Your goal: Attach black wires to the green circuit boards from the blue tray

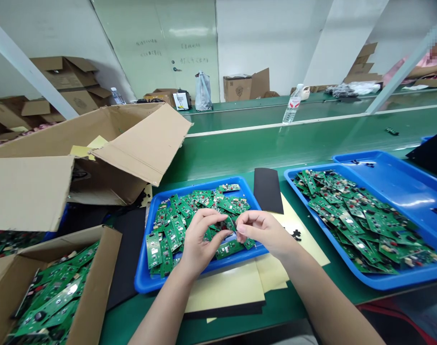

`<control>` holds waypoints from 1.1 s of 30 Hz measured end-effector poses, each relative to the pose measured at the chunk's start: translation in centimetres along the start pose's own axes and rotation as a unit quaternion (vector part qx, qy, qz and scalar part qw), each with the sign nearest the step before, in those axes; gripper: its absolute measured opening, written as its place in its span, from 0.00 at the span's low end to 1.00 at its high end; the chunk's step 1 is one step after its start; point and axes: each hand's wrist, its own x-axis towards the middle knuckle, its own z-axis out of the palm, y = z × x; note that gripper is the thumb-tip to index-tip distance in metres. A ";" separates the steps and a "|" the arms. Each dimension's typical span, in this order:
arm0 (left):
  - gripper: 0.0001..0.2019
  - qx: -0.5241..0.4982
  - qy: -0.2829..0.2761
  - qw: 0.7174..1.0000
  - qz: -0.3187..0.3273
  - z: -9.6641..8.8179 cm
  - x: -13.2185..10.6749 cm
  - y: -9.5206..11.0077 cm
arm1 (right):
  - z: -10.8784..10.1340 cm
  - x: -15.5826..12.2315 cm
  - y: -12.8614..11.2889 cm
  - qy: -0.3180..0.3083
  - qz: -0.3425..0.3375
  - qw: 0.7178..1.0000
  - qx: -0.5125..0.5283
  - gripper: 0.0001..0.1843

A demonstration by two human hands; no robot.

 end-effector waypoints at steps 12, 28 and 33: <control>0.12 -0.261 -0.013 0.947 -0.186 1.0 -0.2 0.2 | 0.2 0.0 0.1 -0.034 -0.002 0.999 0.019 0.12; 0.16 -0.296 -0.026 0.889 -0.348 1.6 -0.1 0.3 | -0.2 0.2 1.1 0.104 -0.299 0.841 -0.438 0.07; 0.19 -0.366 -0.041 0.825 -0.429 1.8 0.0 0.7 | -0.5 0.4 1.6 0.174 -0.281 0.801 -0.498 0.09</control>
